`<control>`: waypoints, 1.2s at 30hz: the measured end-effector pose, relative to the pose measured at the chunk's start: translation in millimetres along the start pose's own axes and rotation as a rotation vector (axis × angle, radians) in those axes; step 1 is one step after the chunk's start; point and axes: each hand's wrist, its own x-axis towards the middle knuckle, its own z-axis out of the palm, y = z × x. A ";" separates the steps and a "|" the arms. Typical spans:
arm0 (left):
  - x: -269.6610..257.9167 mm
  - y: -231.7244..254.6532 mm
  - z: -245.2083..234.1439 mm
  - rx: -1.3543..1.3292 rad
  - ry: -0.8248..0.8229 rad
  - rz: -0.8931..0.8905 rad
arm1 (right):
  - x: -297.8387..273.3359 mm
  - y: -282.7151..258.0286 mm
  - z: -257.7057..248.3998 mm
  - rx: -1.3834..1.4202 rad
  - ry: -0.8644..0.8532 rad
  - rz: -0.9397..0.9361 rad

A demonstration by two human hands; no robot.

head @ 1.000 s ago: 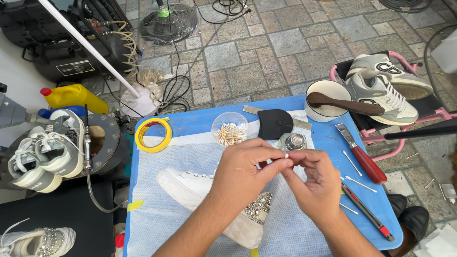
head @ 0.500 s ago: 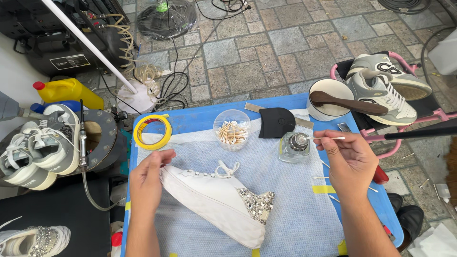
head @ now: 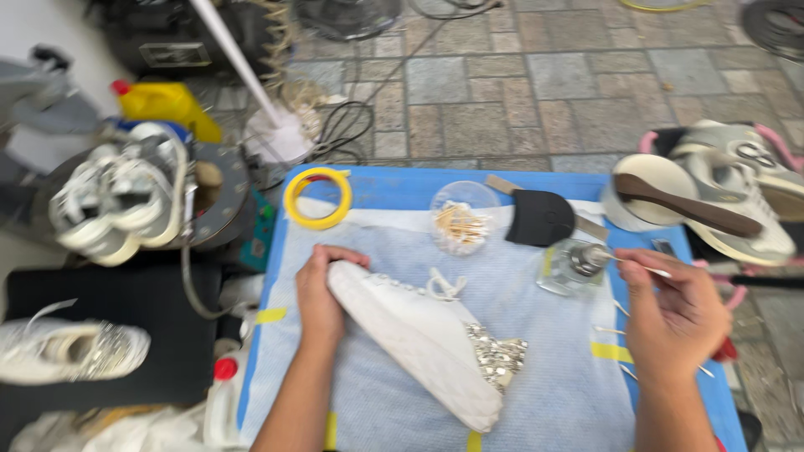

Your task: The person cleans a white sneaker with a decorative heel using a cotton swab dipped in liquid. They repeatedly dip the swab into a small bottle and scrub the shoe's upper and sole, rotating the shoe to access different areas.

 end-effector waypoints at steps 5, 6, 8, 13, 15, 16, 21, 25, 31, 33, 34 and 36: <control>-0.3 -8.4 4.1 -0.070 0.034 0.004 | -9.4 4.5 -16.8 -0.252 -0.030 0.015; -0.5 -9.1 5.3 -0.098 0.034 0.008 | -12.7 5.2 -16.3 -0.304 -0.049 0.068; -1.7 -9.8 6.6 -0.154 0.027 0.011 | -18.1 2.1 -9.7 -0.315 -0.132 0.110; -7.1 -5.8 7.7 -0.214 0.013 0.001 | -15.4 -44.4 32.6 0.007 -0.376 0.097; -10.4 -4.8 8.2 -0.207 0.000 -0.002 | -24.2 -60.4 77.8 0.213 -0.527 0.215; -11.8 -4.4 8.7 -0.208 -0.004 -0.008 | -23.5 -67.3 96.8 0.256 -0.639 0.296; -16.6 -1.1 9.6 -0.202 -0.050 0.002 | -8.9 -77.2 167.3 0.184 -0.885 0.324; -15.0 3.0 11.3 -0.175 -0.047 -0.015 | 2.8 -78.7 183.6 0.148 -0.981 0.217; -14.6 5.8 12.4 -0.145 -0.044 -0.020 | 8.1 -76.5 191.4 0.117 -1.000 0.118; -15.6 5.0 11.9 -0.131 -0.042 -0.014 | 9.0 -74.7 193.3 0.097 -1.007 0.127; -15.6 4.2 12.0 -0.128 -0.041 -0.007 | 9.9 -74.0 194.7 0.075 -0.996 0.138; -15.8 2.3 12.0 -0.131 -0.039 0.011 | 11.1 -73.1 199.0 0.031 -0.971 0.159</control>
